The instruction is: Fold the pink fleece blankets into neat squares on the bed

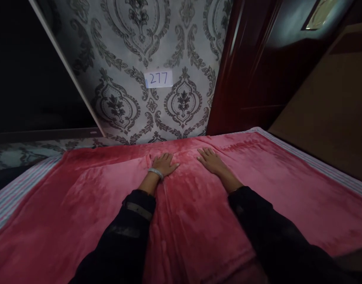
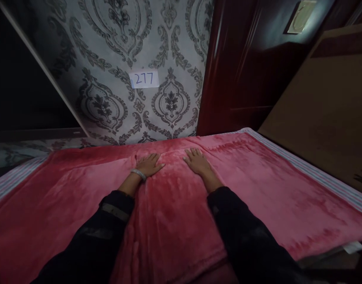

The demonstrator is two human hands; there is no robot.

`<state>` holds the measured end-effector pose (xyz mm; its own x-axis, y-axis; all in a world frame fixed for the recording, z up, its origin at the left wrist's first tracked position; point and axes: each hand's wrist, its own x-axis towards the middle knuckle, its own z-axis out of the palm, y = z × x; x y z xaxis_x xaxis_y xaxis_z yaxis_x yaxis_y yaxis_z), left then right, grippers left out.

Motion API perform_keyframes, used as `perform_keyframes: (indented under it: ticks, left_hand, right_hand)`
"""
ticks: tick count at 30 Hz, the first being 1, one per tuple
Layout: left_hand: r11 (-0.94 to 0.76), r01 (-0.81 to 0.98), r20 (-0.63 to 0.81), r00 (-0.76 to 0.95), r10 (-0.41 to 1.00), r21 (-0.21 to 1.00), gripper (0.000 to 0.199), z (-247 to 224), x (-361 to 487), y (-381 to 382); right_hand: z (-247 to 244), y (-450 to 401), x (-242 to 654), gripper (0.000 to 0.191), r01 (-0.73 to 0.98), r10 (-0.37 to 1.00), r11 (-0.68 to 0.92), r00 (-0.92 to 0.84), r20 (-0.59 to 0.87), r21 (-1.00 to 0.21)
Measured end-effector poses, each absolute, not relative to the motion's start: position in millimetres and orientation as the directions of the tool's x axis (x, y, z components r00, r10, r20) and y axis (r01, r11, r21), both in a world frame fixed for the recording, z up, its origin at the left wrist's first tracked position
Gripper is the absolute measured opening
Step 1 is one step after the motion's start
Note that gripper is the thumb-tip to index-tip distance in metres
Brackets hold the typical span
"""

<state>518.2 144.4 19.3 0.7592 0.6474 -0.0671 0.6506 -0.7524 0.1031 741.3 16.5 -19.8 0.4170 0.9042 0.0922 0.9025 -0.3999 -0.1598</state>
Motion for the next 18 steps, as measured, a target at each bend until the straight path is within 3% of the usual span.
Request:
perform_keyframes:
  ticks: [10, 15, 18]
  left_hand:
    - [-0.723, 0.676, -0.084, 0.736, 0.672, 0.139, 0.077, 28, 519, 145]
    - [-0.828, 0.546, 0.033, 0.832, 0.554, 0.128, 0.087, 34, 527, 130]
    - [-0.826, 0.552, -0.046, 0.833, 0.551, 0.115, 0.097, 26, 533, 118]
  right_hand:
    - [-20, 18, 741, 0.063, 0.903, 0.908, -0.386, 0.408, 0.097, -0.188]
    - [-15, 15, 737, 0.062, 0.894, 0.899, -0.406, 0.428, 0.095, -0.190]
    - [-7, 12, 734, 0.059, 0.902, 0.898, -0.399, 0.421, 0.131, -0.167]
